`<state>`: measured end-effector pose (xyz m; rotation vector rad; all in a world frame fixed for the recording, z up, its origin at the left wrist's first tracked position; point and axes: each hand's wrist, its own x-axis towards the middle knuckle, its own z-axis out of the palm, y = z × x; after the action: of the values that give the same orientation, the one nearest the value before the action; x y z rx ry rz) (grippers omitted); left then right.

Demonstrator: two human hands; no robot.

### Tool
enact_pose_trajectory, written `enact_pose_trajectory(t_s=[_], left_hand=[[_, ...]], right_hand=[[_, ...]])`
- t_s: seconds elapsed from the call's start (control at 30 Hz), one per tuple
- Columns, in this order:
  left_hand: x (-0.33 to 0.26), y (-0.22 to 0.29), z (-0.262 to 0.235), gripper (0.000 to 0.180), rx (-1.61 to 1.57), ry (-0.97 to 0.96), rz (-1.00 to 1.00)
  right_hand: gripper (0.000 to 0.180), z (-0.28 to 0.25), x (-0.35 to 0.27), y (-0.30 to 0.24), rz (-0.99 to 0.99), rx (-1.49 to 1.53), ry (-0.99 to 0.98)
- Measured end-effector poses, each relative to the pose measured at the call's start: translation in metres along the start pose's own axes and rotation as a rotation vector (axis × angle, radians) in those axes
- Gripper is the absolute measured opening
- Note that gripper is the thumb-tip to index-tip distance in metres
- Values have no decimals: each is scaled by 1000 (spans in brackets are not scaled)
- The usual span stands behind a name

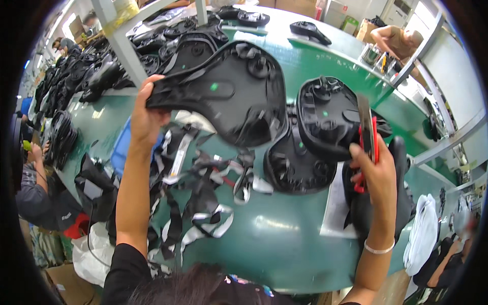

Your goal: The person uses a red utility knife to trim excess black material from the underside of bicycle seats. They repeatedly pick up seats from a green workbench, cut away loose edges and flaps, and place the trimmed seats back on the table. The process is repeated for multiple seats throughout the clip.

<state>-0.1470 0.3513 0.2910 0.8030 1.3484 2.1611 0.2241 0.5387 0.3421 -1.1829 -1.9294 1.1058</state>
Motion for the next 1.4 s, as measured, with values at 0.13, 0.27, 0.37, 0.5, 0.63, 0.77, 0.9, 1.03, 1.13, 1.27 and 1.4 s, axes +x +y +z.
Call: enact_pose_trajectory(t_s=[0.13, 0.27, 0.37, 0.5, 0.63, 0.77, 0.9, 1.03, 1.13, 1.27, 1.4], left_hand=[[-89, 5, -17, 32, 0, -126, -262], [-161, -15, -21, 32, 144, -330, -542], [-208, -39, 7, 48, -64, -29, -550], [-243, -48, -2, 56, 201, -161, -669], [-211, -15, 15, 46, 169, -229, -701], [-184, -10, 31, 46, 407, -433, -624], [-175, -5, 40, 40, 527, -484, -566], [-198, -8, 28, 36, 537, -271, -624], [-225, -11, 20, 41, 448, -70, -597], [-246, -5, 12, 44, 318, 17, -596], [-266, -4, 6, 44, 173, 95, -568]], right_hand=[[35, 6, -100, 48, -185, -340, 103], [44, 52, -175, 68, -48, 3, -22], [43, 93, -205, 100, -84, 132, -69], [39, 94, -226, 111, -112, 89, -194], [48, 59, -210, 111, -585, -217, -271], [58, 48, -175, 68, -901, -560, -400], [54, 43, -184, 68, -764, -783, -532], [59, 62, -252, 92, -425, -609, -459], [60, 72, -295, 83, -251, -485, -386], [57, 58, -302, 82, -297, -364, -354], [62, 82, -245, 70, -459, -193, -87]])
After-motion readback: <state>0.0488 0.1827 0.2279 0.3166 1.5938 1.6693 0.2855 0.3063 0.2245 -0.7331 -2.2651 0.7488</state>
